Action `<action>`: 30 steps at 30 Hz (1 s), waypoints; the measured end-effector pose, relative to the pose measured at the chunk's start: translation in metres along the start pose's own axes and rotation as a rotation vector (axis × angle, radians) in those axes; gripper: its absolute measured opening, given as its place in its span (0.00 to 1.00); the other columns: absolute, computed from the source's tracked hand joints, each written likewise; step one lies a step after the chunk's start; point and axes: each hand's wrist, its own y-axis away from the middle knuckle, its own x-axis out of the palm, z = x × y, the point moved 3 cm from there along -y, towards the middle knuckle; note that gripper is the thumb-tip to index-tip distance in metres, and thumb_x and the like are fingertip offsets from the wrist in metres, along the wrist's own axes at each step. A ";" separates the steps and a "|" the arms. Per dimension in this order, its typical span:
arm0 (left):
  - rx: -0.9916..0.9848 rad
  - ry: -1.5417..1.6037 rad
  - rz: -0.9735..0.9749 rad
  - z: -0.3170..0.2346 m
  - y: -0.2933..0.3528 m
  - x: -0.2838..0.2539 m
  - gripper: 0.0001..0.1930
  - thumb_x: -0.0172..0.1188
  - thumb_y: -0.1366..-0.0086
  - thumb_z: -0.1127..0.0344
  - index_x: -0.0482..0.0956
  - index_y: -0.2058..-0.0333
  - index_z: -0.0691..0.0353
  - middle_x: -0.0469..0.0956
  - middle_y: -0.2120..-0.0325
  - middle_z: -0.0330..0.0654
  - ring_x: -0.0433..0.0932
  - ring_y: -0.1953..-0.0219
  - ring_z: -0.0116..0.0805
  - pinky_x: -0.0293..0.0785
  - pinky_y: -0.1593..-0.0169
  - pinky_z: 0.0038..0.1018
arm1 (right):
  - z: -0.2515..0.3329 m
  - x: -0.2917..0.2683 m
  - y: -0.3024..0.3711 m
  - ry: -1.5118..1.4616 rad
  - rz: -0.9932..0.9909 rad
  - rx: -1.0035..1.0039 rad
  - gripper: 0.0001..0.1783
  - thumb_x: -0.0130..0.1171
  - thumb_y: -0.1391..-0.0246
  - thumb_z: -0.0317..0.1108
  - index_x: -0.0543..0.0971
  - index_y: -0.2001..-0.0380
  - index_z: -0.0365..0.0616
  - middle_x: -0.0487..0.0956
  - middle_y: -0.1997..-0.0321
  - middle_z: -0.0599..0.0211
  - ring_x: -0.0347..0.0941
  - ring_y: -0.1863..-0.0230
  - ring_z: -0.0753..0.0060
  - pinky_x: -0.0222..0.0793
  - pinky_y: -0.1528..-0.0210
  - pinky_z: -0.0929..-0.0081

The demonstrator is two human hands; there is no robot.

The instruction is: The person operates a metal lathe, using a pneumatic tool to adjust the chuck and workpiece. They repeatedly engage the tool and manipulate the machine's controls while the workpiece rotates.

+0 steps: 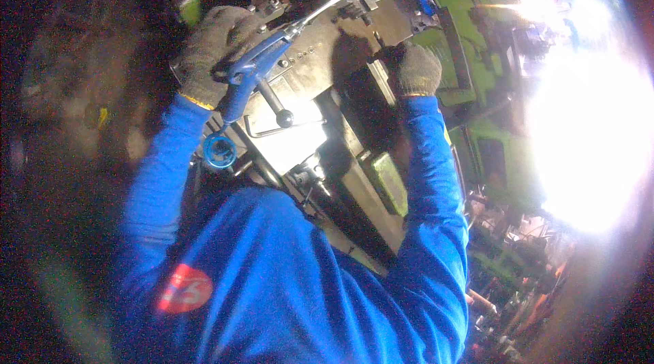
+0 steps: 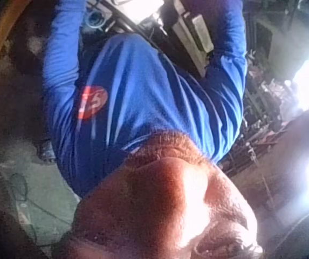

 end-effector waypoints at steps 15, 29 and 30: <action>0.012 0.017 -0.017 0.003 0.000 0.004 0.17 0.63 0.32 0.47 0.81 0.56 0.53 0.80 0.56 0.48 0.80 0.52 0.54 0.76 0.49 0.47 | -0.008 0.006 -0.010 0.131 -0.004 -0.186 0.15 0.62 0.43 0.38 0.83 0.52 0.57 0.83 0.52 0.61 0.79 0.48 0.52 0.78 0.48 0.53; 0.053 0.052 0.024 0.005 -0.001 0.005 0.18 0.66 0.35 0.51 0.82 0.53 0.53 0.80 0.54 0.48 0.79 0.49 0.54 0.75 0.45 0.45 | 0.000 0.026 -0.007 -0.128 -0.073 0.174 0.18 0.59 0.38 0.54 0.88 0.68 0.55 0.86 0.66 0.54 0.83 0.59 0.41 0.79 0.55 0.46; 0.073 0.064 0.028 0.004 -0.002 0.000 0.20 0.65 0.35 0.46 0.82 0.53 0.52 0.80 0.54 0.48 0.78 0.49 0.55 0.75 0.45 0.47 | 0.002 0.019 -0.009 -0.141 -0.021 0.193 0.18 0.60 0.39 0.54 0.88 0.66 0.55 0.86 0.65 0.54 0.83 0.58 0.41 0.79 0.55 0.47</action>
